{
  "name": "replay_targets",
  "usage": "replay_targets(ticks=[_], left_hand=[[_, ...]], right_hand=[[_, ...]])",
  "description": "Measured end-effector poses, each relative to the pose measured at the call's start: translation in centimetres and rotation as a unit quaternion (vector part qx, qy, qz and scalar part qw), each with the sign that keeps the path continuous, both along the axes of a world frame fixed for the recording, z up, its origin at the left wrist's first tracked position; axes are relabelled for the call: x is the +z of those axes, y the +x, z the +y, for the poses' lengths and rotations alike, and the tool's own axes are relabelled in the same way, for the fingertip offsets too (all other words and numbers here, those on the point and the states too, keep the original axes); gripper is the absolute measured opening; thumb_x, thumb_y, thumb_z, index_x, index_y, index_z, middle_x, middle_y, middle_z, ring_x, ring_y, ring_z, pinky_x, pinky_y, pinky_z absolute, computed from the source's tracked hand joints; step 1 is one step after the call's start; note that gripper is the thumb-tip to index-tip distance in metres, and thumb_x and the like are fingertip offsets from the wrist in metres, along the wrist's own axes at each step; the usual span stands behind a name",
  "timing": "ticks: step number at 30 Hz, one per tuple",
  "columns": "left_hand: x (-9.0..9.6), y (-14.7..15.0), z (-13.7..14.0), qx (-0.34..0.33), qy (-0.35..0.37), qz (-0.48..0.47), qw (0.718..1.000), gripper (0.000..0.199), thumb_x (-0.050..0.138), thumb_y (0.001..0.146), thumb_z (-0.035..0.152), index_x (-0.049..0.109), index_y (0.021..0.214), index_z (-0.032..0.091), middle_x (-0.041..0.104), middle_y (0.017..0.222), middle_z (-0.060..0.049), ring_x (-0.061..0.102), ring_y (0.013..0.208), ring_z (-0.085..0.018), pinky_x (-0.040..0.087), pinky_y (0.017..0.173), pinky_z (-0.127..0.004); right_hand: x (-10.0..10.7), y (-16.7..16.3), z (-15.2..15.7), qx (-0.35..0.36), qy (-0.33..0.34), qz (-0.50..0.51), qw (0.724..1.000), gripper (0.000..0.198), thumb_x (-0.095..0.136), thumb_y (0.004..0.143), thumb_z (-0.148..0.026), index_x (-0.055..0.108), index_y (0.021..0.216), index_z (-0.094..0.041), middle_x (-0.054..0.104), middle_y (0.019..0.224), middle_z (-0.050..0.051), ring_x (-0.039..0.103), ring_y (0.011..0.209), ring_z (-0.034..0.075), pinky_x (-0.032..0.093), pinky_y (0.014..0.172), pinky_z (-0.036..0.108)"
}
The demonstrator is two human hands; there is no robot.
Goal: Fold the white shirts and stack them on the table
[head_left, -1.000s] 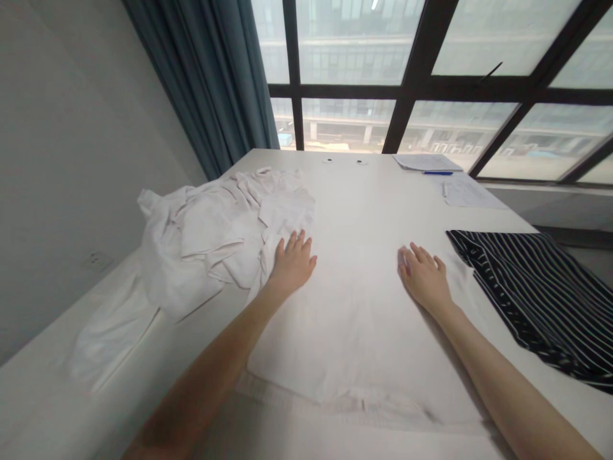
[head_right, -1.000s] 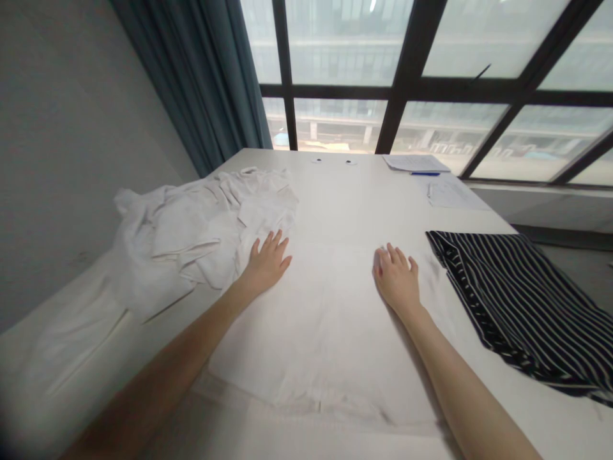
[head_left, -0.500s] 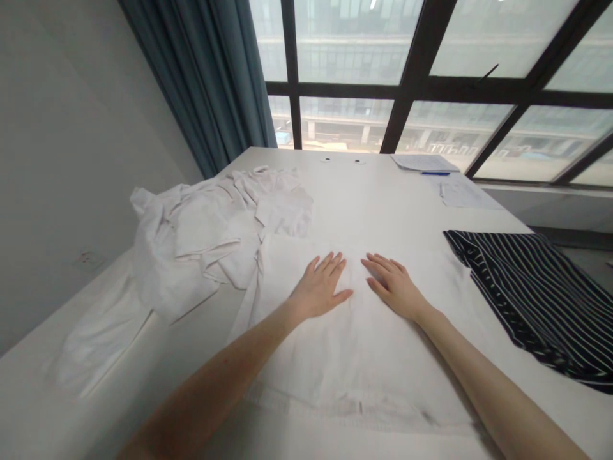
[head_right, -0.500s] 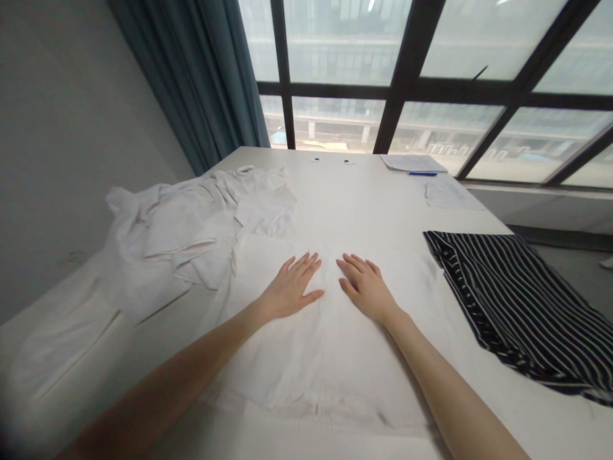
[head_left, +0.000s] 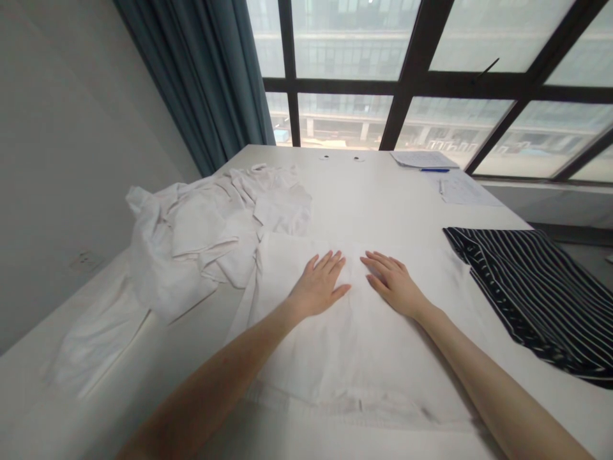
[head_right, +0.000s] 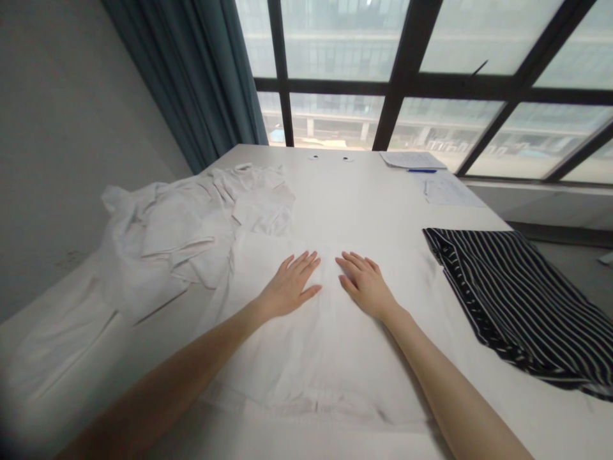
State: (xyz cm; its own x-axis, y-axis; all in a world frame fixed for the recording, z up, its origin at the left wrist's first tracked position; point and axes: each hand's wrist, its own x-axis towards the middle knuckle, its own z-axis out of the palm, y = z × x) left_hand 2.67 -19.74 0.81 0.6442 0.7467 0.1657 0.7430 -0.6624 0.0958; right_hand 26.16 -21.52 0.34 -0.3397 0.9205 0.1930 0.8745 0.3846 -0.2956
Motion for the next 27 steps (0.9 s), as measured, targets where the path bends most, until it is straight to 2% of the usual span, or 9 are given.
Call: replay_targets(ticks=[12, 27], left_hand=[[-0.41, -0.03, 0.17, -0.001, 0.014, 0.0, 1.0, 0.051, 0.028, 0.104, 0.038, 0.037, 0.146, 0.013, 0.032, 0.157, -0.011, 0.027, 0.146, -0.025, 0.024, 0.117, -0.048], [-0.31, -0.04, 0.17, -0.002, 0.011, -0.005, 1.0, 0.051, 0.031, 0.103, 0.038, 0.038, 0.146, 0.013, 0.033, 0.157, -0.012, 0.027, 0.146, -0.025, 0.024, 0.117, -0.048]], right_hand=[[0.02, -0.05, 0.03, -0.001, 0.001, -0.007, 1.0, 0.047, 0.035, 0.1, -0.038, 0.048, 0.141, -0.021, 0.046, 0.15, 0.009, 0.037, 0.14, 0.025, 0.031, 0.112, 0.05], [0.1, -0.05, 0.04, -0.001, -0.001, -0.009, 1.0, 0.047, 0.036, 0.099, -0.037, 0.048, 0.142, -0.021, 0.046, 0.15, 0.01, 0.037, 0.14, 0.025, 0.031, 0.112, 0.05]])
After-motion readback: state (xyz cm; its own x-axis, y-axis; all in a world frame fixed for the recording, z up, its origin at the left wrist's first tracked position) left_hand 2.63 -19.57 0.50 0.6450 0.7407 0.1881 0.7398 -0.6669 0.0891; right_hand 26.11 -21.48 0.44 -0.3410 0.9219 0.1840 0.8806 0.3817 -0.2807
